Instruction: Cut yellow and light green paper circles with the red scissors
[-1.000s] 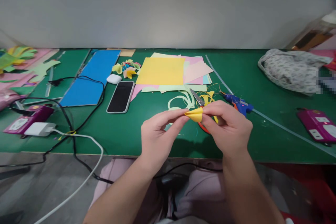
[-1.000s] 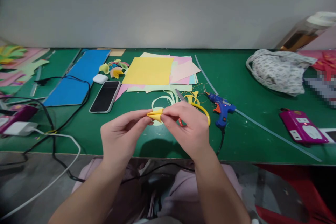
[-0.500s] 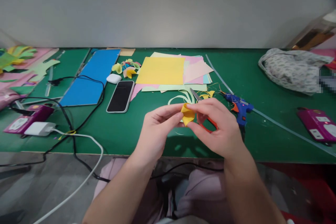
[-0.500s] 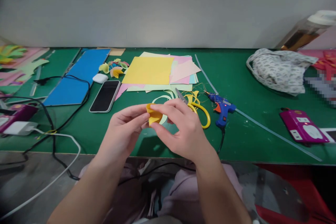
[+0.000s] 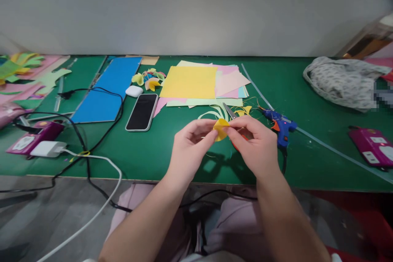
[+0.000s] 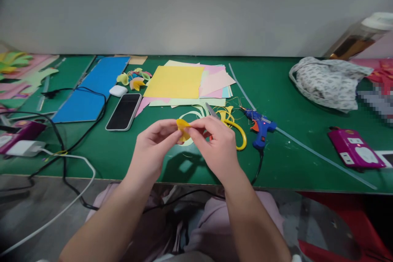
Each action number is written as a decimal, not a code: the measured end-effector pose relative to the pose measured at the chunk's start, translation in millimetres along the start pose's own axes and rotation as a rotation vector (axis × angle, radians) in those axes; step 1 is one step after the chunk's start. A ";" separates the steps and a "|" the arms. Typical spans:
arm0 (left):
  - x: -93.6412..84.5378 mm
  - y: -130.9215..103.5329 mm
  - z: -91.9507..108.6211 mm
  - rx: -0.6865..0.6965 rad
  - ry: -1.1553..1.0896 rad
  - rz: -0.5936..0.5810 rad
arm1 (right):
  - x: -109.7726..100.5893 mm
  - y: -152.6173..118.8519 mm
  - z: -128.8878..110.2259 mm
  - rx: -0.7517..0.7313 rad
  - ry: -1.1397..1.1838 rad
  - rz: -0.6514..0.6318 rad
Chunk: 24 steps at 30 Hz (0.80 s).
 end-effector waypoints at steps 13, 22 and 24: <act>-2.2 7.6 -4.9 -0.118 -0.143 -0.013 | 3.8 -1.9 -1.6 -0.059 -0.025 -0.055; -3.8 7.2 -9.5 -0.240 -0.185 -0.011 | 5.5 1.3 -11.7 -0.201 -0.113 -0.053; -2.9 7.5 -9.8 -0.253 -0.199 -0.011 | 6.7 1.3 -12.6 -0.216 -0.124 -0.038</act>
Point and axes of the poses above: each hand's wrist, its own y-axis towards the middle knuckle, its own x-axis out of the palm, z = x × y, the point moved 6 cm from there along y, towards the middle knuckle, and after that the axes turned 15 degrees about -x, right-handed, at the moved point
